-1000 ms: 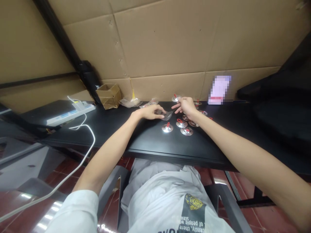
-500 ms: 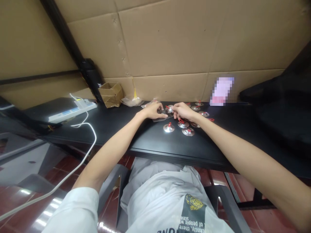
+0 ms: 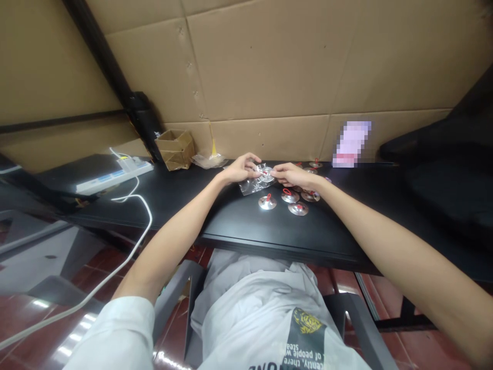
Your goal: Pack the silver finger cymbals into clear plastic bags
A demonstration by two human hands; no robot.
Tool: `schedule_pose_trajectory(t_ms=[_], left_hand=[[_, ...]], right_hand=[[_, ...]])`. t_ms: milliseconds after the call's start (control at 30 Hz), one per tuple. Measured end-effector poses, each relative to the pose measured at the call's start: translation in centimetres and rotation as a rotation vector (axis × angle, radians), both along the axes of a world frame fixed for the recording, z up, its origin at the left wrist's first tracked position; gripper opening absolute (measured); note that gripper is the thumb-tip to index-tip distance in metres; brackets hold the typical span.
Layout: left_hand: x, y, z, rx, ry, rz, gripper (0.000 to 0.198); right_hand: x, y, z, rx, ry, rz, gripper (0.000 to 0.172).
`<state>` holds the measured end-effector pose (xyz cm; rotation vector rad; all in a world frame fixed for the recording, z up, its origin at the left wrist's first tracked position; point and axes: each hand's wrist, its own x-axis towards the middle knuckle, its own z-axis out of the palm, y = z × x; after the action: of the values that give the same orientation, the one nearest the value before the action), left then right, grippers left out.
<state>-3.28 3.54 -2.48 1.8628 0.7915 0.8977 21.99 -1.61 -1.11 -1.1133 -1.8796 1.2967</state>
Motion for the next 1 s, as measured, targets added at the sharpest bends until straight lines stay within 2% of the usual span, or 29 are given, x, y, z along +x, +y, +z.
schedule_pose_trajectory(t_ms=[133, 333, 467, 567, 800, 900, 1000], left_hand=[[0.3, -0.6, 0.3, -0.059, -0.062, -0.043, 0.065], [0.6, -1.2, 0.3, -0.101, -0.11, -0.035, 0.068], [0.6, -1.4, 0.1, -0.128, -0.066, -0.087, 0.076], [0.7, -1.2, 0.0, -0.109, -0.049, -0.085, 0.079], [0.7, -0.8, 0.0, 0.027, -0.105, -0.079, 0.085], [0.9, -0.8, -0.1, 0.014, -0.151, -0.091, 0.084], [1.2, -0.6, -0.2, 0.022, -0.213, -0.084, 0.082]], right_hand=[[0.1, -0.3, 0.3, 0.06, -0.035, 0.024, 0.043], [0.0, -0.8, 0.7, 0.14, -0.076, 0.018, 0.038], [-0.5, -0.7, 1.0, 0.324, -0.148, 0.001, 0.036], [-0.8, -0.4, 1.2, 0.431, -0.206, -0.015, 0.038], [-0.2, 0.1, 1.3, 0.532, -0.349, 0.039, 0.038], [0.0, 0.2, 1.2, 0.561, -0.36, -0.003, 0.037], [-0.1, 0.4, 0.9, 0.613, -0.305, -0.116, 0.037]])
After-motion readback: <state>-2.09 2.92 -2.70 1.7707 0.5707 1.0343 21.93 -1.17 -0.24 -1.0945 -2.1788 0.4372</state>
